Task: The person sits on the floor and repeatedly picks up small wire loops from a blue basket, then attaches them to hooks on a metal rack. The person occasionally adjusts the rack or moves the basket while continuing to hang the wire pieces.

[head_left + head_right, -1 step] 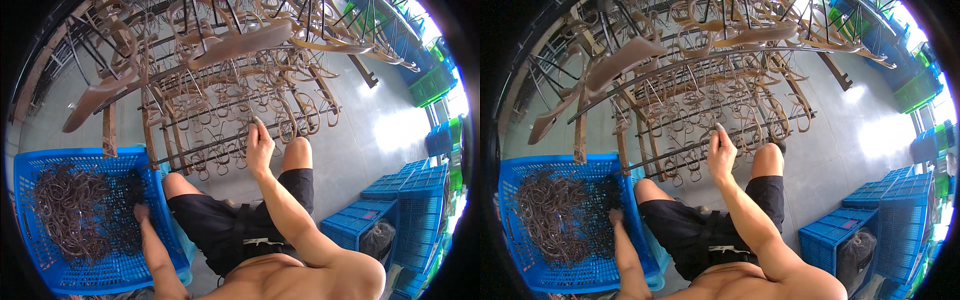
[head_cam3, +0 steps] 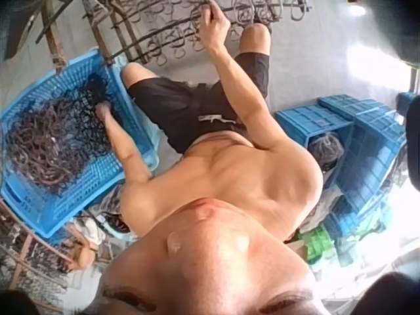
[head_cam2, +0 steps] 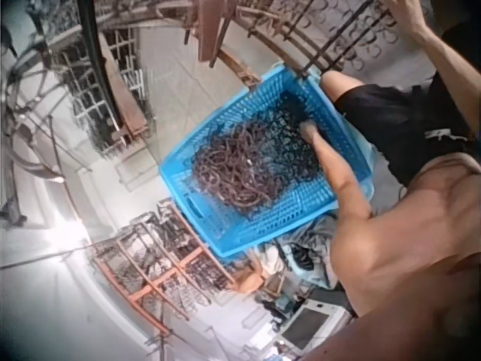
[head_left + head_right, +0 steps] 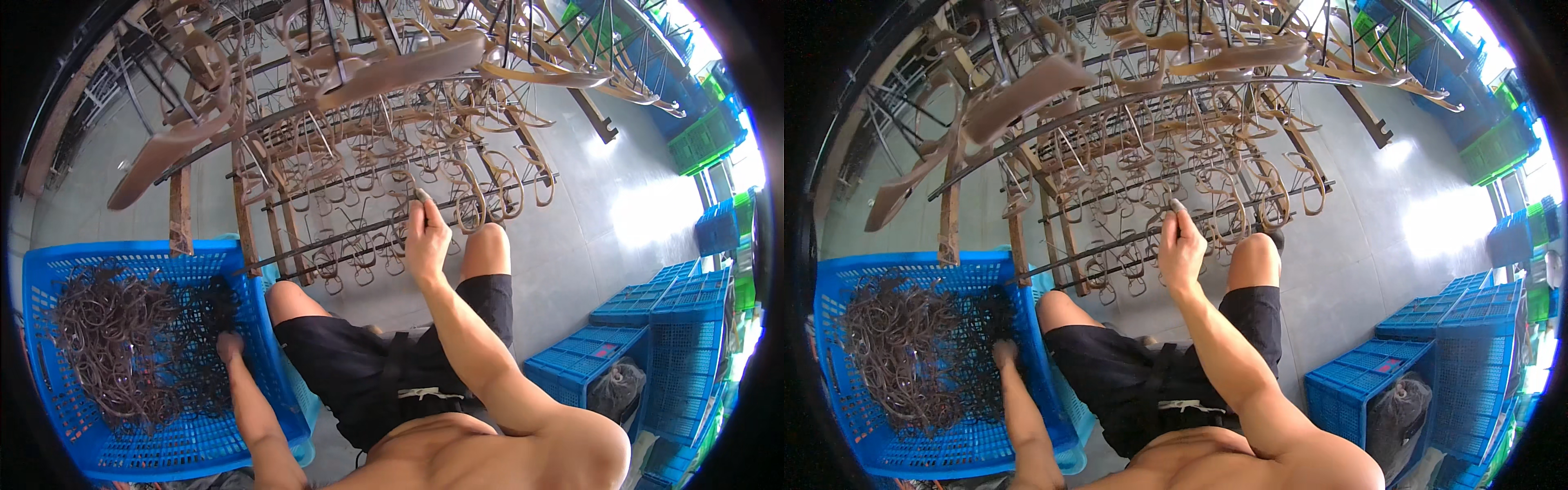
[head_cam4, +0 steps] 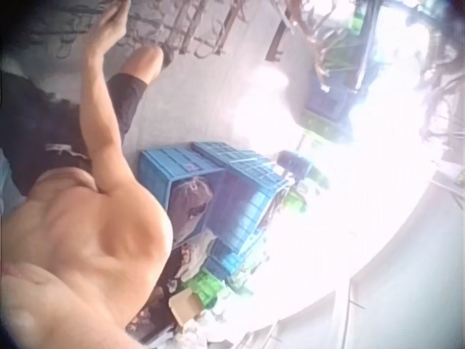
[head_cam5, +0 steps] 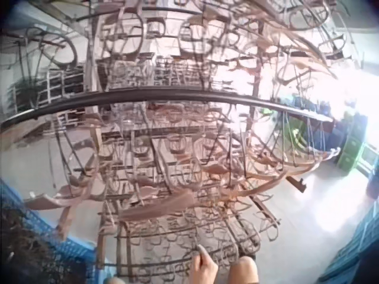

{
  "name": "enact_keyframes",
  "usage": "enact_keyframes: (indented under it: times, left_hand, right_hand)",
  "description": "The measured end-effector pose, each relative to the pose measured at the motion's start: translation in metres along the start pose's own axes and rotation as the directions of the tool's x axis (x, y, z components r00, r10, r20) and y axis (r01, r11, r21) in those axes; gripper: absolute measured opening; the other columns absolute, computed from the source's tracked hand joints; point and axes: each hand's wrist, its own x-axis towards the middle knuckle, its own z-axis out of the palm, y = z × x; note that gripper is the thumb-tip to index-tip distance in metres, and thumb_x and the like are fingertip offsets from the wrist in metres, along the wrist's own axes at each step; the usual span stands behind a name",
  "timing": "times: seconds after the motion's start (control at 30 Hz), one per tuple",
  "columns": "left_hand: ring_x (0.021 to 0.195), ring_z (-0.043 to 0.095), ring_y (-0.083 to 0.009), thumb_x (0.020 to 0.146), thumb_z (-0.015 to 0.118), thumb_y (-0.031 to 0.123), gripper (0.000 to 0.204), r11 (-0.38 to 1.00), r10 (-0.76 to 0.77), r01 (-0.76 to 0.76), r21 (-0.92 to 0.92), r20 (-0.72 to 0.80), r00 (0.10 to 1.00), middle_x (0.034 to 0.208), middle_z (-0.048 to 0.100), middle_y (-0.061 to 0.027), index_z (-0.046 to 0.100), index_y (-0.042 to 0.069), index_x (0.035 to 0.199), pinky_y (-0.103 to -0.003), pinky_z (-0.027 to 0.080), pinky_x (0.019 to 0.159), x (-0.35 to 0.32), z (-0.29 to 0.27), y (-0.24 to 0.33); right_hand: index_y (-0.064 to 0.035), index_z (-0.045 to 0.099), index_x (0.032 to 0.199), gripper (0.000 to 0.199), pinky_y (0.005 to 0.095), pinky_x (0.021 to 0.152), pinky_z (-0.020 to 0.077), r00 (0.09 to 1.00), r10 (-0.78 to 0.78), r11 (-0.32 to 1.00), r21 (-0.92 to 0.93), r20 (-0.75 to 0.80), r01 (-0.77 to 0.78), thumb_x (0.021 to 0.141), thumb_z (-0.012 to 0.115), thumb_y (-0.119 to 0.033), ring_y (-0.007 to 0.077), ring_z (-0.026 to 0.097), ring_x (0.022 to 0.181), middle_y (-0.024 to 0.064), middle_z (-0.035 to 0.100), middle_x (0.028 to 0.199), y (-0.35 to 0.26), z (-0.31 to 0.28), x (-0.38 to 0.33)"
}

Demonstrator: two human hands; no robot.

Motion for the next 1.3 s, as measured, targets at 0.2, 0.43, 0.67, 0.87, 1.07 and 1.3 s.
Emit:
enact_keyframes:
  times: [0.2,0.43,0.67,0.87,1.07,1.3]
  left_hand:
    - [0.098,0.056,-0.0338,0.087,0.049,0.033,0.043,0.608,-0.099,0.015,-0.794,-0.056,0.994,0.108,0.058,-0.0208,0.056,-0.002,0.109,-0.036,0.044,0.082,-0.069,-0.079,0.044]
    - [0.077,0.047,-0.0068,0.09,0.049,0.03,0.027,0.102,0.018,-0.139,-0.985,-0.138,0.99,0.088,0.053,0.0006,0.055,0.01,0.108,-0.021,0.037,0.062,-0.14,-0.109,0.085]
    - [0.078,0.053,-0.0105,0.093,0.047,0.033,0.023,-0.244,0.376,0.079,-0.967,-0.019,0.927,0.09,0.057,0.0013,0.054,0.014,0.103,-0.028,0.049,0.056,-0.194,-0.121,0.117]
    - [0.075,0.059,-0.0168,0.088,0.052,0.018,0.016,-0.45,0.525,0.432,-0.782,0.16,0.836,0.093,0.062,-0.002,0.058,0.009,0.099,-0.031,0.047,0.063,-0.239,-0.116,0.156]
    - [0.084,0.051,-0.0141,0.088,0.053,0.018,0.016,-0.495,0.55,0.475,-0.727,0.162,0.82,0.096,0.055,0.0002,0.055,0.01,0.102,-0.029,0.041,0.075,-0.263,-0.113,0.187]
    - [0.074,0.047,-0.009,0.087,0.06,0.022,0.023,-0.395,0.6,0.268,-0.878,-0.026,0.799,0.081,0.051,0.0025,0.05,0.011,0.105,-0.024,0.04,0.066,-0.262,-0.102,0.185]
  right_hand:
    - [-0.0001,0.059,0.111,0.025,0.0228,0.043,0.0314,0.994,0.088,0.996,0.025,0.06,-0.09,0.091,0.051,-0.013,0.0049,0.034,0.049,-0.0009,0.043,0.056,0.007,-0.02,0.012]
    - [0.0006,0.059,0.11,0.024,0.0244,0.045,0.0351,0.996,-0.079,0.995,-0.051,0.048,0.081,0.09,0.052,-0.012,0.0079,0.038,0.049,0.0026,0.045,0.055,-0.002,0.002,-0.006]
    - [0.0016,0.057,0.099,0.024,0.0239,0.046,0.0315,0.997,-0.056,0.996,-0.064,0.054,0.059,0.092,0.05,-0.02,0.0071,0.037,0.051,-0.0004,0.044,0.057,-0.002,-0.015,0.008]
    - [-0.0004,0.05,0.117,0.042,0.0357,0.077,0.0438,0.857,-0.5,0.559,-0.709,0.125,0.43,0.085,0.061,-0.024,0.0248,0.053,0.085,0.0126,0.053,0.097,-0.028,-0.032,-0.026]
    - [-0.0024,0.055,0.111,0.042,0.0357,0.072,0.0476,0.652,-0.365,0.905,0.087,0.665,0.417,0.076,0.071,-0.02,0.0311,0.054,0.087,0.0155,0.049,0.099,-0.075,-0.024,-0.102]
    - [0.0021,0.055,0.095,0.017,0.0254,0.064,0.0436,0.806,-0.053,0.919,0.344,0.59,-0.191,0.091,0.054,-0.015,0.0149,0.05,0.067,0.0049,0.052,0.079,-0.048,-0.022,-0.085]
